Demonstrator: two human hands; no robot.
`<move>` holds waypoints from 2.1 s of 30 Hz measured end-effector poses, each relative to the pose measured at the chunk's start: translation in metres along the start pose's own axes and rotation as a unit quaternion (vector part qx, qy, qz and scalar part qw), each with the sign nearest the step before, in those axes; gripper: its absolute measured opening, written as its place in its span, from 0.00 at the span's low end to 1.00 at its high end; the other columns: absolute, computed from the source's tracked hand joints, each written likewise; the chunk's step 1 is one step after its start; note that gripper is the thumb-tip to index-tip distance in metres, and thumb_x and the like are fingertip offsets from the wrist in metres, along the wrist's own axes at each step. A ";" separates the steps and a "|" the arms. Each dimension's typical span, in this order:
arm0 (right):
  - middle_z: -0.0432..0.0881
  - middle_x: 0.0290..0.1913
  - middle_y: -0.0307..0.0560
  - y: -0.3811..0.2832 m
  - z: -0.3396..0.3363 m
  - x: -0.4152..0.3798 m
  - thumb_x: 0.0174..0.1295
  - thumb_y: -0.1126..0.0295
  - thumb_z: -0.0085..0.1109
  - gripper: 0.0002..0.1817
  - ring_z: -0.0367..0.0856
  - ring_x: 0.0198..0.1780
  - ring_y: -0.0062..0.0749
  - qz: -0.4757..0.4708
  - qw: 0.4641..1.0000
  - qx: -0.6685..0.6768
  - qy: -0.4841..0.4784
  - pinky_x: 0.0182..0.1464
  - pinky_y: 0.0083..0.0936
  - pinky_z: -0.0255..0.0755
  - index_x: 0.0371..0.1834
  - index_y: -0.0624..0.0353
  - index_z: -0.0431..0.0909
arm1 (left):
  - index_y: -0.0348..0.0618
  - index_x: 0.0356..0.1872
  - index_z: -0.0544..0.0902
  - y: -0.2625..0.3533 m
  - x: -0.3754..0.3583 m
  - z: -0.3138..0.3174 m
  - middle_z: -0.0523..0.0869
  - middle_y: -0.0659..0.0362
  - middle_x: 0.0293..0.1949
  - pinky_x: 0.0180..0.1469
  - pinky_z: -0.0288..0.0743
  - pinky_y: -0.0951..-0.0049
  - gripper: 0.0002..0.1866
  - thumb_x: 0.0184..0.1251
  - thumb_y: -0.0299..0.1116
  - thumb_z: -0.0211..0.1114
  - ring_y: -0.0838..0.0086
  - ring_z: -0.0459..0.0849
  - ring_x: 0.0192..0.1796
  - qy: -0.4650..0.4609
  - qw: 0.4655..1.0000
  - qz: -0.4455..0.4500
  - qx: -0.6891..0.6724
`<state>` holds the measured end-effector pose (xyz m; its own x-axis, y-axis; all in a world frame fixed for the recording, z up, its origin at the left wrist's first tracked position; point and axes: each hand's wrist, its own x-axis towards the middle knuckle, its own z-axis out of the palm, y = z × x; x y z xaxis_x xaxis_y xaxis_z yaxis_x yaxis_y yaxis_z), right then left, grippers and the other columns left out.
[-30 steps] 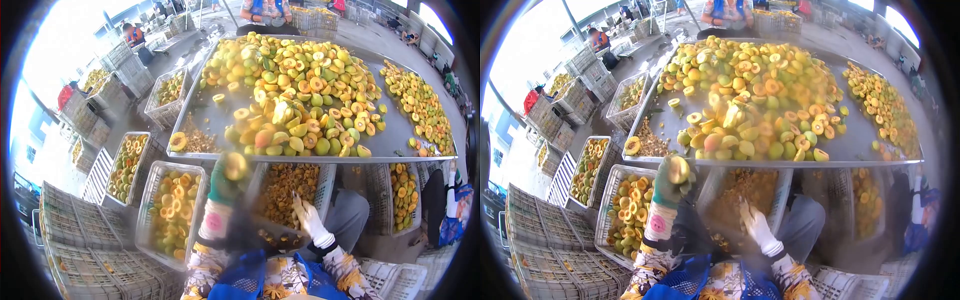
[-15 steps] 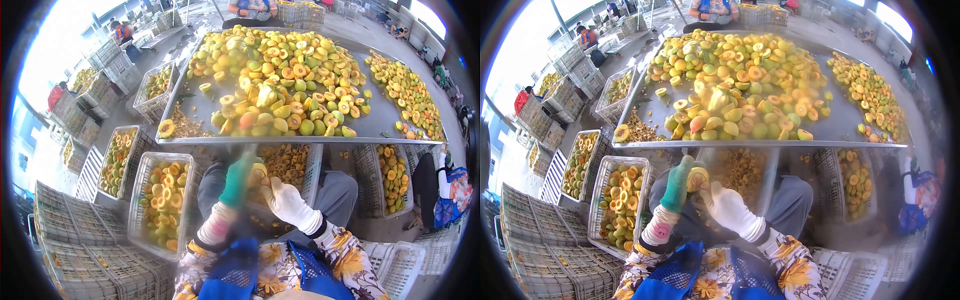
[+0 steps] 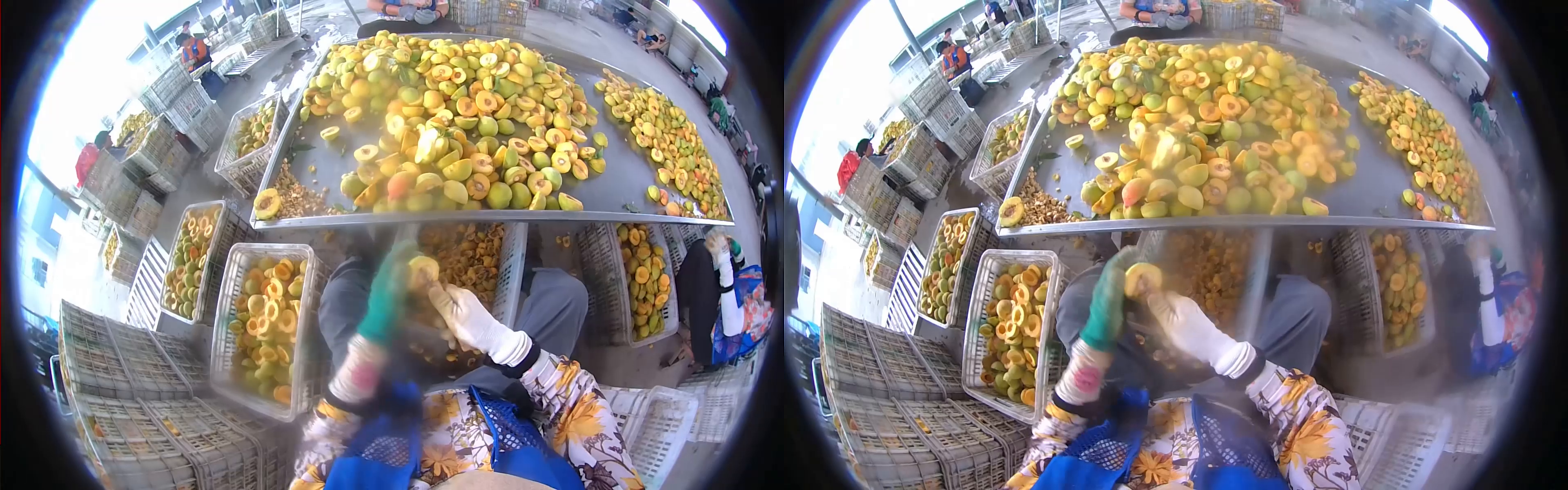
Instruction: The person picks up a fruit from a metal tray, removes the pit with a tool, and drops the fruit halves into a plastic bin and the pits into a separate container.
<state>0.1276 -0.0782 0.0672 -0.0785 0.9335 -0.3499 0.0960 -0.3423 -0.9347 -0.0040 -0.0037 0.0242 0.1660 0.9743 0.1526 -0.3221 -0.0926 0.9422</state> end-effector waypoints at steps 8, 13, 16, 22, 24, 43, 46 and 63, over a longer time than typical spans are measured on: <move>0.56 0.17 0.28 0.001 -0.009 -0.008 0.70 0.43 0.43 0.24 0.51 0.14 0.11 0.142 0.928 0.297 -0.174 0.12 0.14 0.47 0.28 0.51 0.64 | 0.37 0.41 0.84 -0.008 -0.004 0.015 0.83 0.65 0.28 0.28 0.66 0.85 0.12 0.69 0.36 0.60 0.86 0.74 0.26 0.002 0.994 -0.101 0.051; 0.51 0.15 0.25 0.022 -0.020 0.003 0.70 0.42 0.43 0.25 0.48 0.11 0.10 0.203 0.891 0.353 -0.202 0.10 0.14 0.41 0.37 0.55 0.71 | 0.36 0.40 0.84 -0.009 0.007 0.009 0.83 0.65 0.28 0.27 0.65 0.85 0.12 0.67 0.35 0.61 0.87 0.73 0.24 -0.088 0.980 -0.181 0.002; 0.52 0.14 0.25 0.044 -0.016 0.012 0.69 0.41 0.42 0.26 0.48 0.10 0.10 0.211 0.791 0.505 -0.272 0.08 0.13 0.42 0.38 0.56 0.72 | 0.36 0.40 0.85 -0.019 0.003 0.012 0.83 0.64 0.29 0.28 0.67 0.84 0.13 0.68 0.36 0.60 0.86 0.73 0.25 -0.026 0.988 -0.151 0.014; 0.67 0.18 0.31 0.061 0.007 0.018 0.68 0.55 0.52 0.16 0.63 0.14 0.23 0.035 0.888 0.429 -0.162 0.17 0.21 0.61 0.38 0.58 0.74 | 0.41 0.36 0.79 -0.032 0.024 -0.007 0.79 0.62 0.26 0.29 0.74 0.78 0.13 0.71 0.41 0.57 0.74 0.79 0.28 0.228 0.908 -0.172 -0.308; 0.76 0.20 0.40 0.073 0.018 0.018 0.67 0.62 0.55 0.12 0.75 0.18 0.34 -0.203 0.975 0.031 0.080 0.22 0.28 0.69 0.39 0.61 0.74 | 0.43 0.33 0.78 -0.003 0.045 -0.057 0.79 0.60 0.25 0.24 0.74 0.80 0.14 0.68 0.44 0.61 0.75 0.79 0.25 0.365 0.880 -0.110 -0.282; 0.76 0.18 0.52 0.186 -0.051 0.084 0.71 0.53 0.45 0.24 0.77 0.18 0.41 0.130 0.970 -0.178 0.105 0.21 0.35 0.71 0.28 0.64 0.72 | 0.49 0.49 0.78 -0.050 0.230 -0.075 0.85 0.47 0.41 0.47 0.74 0.56 0.28 0.52 0.54 0.69 0.53 0.83 0.46 -0.114 0.708 -0.047 0.696; 0.73 0.16 0.48 0.156 -0.043 0.077 0.72 0.50 0.43 0.27 0.75 0.17 0.32 -0.085 0.943 -0.244 0.212 0.20 0.31 0.68 0.29 0.65 0.72 | 0.48 0.50 0.77 -0.026 0.216 -0.073 0.84 0.47 0.41 0.48 0.75 0.57 0.31 0.47 0.54 0.73 0.54 0.83 0.47 -0.106 0.772 -0.075 0.622; 0.79 0.28 0.47 0.032 0.003 0.029 0.68 0.65 0.55 0.12 0.80 0.30 0.35 -0.269 0.925 -0.115 0.243 0.35 0.26 0.72 0.45 0.64 0.73 | 0.37 0.63 0.68 -0.014 0.015 0.001 0.78 0.56 0.53 0.59 0.70 0.71 0.28 0.75 0.51 0.48 0.71 0.77 0.53 -0.119 0.990 -0.078 -0.018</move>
<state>0.1258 -0.0623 0.0270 0.2731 0.9191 0.2842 0.3850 0.1663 -0.9078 0.0037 0.0120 0.0139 0.4294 0.8999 0.0766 -0.3085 0.0664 0.9489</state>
